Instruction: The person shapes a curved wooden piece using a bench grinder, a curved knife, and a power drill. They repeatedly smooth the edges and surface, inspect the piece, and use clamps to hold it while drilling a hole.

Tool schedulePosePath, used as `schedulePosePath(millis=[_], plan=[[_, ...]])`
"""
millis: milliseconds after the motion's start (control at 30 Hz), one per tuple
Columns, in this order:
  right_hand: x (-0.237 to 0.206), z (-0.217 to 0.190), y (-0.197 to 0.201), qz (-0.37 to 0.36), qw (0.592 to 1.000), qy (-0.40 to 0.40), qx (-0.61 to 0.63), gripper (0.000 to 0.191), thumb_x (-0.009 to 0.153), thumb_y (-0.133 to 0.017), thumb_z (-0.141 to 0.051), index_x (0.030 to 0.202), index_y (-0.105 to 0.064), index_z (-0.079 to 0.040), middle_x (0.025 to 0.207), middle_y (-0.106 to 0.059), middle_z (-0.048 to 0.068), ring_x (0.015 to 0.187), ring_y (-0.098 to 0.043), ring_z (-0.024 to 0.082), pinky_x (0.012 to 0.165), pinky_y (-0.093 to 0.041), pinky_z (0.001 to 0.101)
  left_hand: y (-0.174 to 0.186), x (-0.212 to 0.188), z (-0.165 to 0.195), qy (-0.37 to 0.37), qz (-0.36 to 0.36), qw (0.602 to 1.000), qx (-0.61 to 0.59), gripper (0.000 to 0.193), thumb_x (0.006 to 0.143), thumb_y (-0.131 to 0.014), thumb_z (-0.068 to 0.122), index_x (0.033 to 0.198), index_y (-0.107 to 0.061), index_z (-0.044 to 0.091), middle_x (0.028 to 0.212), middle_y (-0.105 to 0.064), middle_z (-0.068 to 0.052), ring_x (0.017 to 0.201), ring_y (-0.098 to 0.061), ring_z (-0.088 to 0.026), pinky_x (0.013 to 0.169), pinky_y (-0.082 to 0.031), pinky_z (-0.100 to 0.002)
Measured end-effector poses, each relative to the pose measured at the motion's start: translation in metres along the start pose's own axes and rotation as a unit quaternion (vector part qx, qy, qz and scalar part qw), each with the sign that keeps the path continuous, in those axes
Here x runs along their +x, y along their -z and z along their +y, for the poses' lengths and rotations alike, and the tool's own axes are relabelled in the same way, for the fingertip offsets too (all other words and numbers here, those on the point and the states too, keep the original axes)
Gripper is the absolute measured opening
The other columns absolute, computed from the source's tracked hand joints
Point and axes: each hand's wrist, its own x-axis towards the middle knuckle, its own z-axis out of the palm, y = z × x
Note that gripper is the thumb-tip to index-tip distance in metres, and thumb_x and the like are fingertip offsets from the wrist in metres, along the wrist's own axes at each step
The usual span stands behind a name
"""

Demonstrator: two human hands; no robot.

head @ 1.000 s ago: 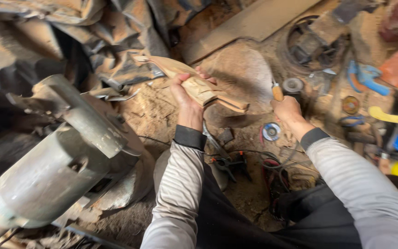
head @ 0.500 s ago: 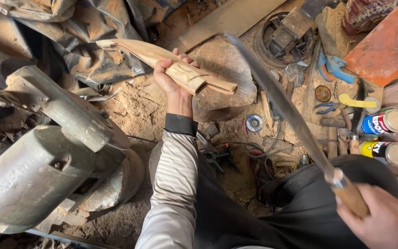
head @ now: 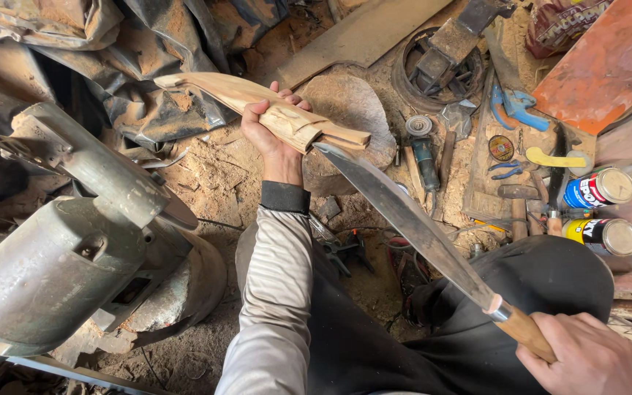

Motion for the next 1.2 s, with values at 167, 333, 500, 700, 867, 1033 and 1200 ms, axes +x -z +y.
schedulePosePath(millis=[167,333,500,700,867,1033,1200], plan=[[0.022,-0.022,0.02,-0.034,0.999,-0.002,-0.001,0.043,0.062,-0.086,-0.032,0.096,-0.069,-0.011,0.072,-0.07,0.001,0.07,-0.07,0.022,0.07,-0.057,0.0375,-0.012,-0.012,-0.012,0.0,-0.014,0.996,0.086,0.067,0.074,-0.053,0.019,0.137,-0.042,0.0,0.093,-0.048,-0.01,0.077,-0.052,-0.023,0.069,-0.05,-0.041],[0.069,-0.07,0.035,0.071,0.995,0.042,0.064,0.036,0.067,-0.086,-0.027,0.088,-0.064,-0.007,0.065,-0.066,0.01,0.064,-0.067,0.031,0.064,-0.054,0.044,-0.025,-0.033,-0.052,0.037,-0.076,0.987,0.14,0.071,0.076,-0.052,0.02,0.143,-0.038,-0.001,0.094,-0.05,-0.012,0.078,-0.052,-0.024,0.07,-0.051,-0.042],[0.134,-0.112,0.038,0.081,0.994,0.018,0.071,0.044,0.076,-0.083,-0.037,0.083,-0.055,-0.004,0.06,-0.065,0.016,0.056,-0.067,0.035,0.059,-0.056,0.0467,-0.04,-0.064,-0.094,0.134,-0.071,0.984,0.097,0.072,0.075,-0.054,0.02,0.144,-0.038,0.003,0.095,-0.051,-0.012,0.08,-0.053,-0.024,0.074,-0.052,-0.042],[0.184,-0.123,0.013,0.066,0.995,0.011,0.077,0.047,0.082,-0.08,-0.036,0.092,-0.051,-0.001,0.062,-0.066,0.019,0.056,-0.068,0.039,0.058,-0.057,0.0502,-0.036,-0.077,-0.099,0.147,-0.095,0.982,0.077,0.076,0.076,-0.055,0.018,0.148,-0.038,0.003,0.097,-0.05,-0.011,0.082,-0.053,-0.024,0.076,-0.052,-0.042],[0.195,-0.136,0.004,0.08,0.992,0.014,0.098,0.045,0.08,-0.081,-0.034,0.092,-0.051,-0.003,0.062,-0.066,0.02,0.057,-0.067,0.04,0.055,-0.055,0.0518,-0.022,-0.059,-0.08,0.137,-0.076,0.981,0.118,0.077,0.073,-0.056,0.018,0.147,-0.037,0.004,0.096,-0.052,-0.011,0.08,-0.055,-0.023,0.075,-0.053,-0.041],[0.181,-0.131,0.019,0.04,0.992,0.029,0.118,0.042,0.078,-0.082,-0.034,0.087,-0.052,-0.006,0.06,-0.066,0.019,0.053,-0.067,0.039,0.05,-0.054,0.0517,-0.026,-0.033,-0.059,0.077,-0.058,0.984,0.152,0.064,0.083,-0.057,0.018,0.143,-0.039,0.002,0.093,-0.053,-0.01,0.079,-0.055,-0.024,0.07,-0.053,-0.041],[0.197,-0.128,0.009,0.03,0.994,-0.015,0.103,0.044,0.083,-0.08,-0.034,0.095,-0.052,-0.002,0.059,-0.066,0.018,0.05,-0.067,0.038,0.047,-0.054,0.0498,-0.03,-0.058,-0.096,0.159,-0.055,0.978,0.125,0.065,0.079,-0.055,0.017,0.141,-0.043,0.003,0.094,-0.055,-0.01,0.081,-0.057,-0.024,0.074,-0.056,-0.041]])
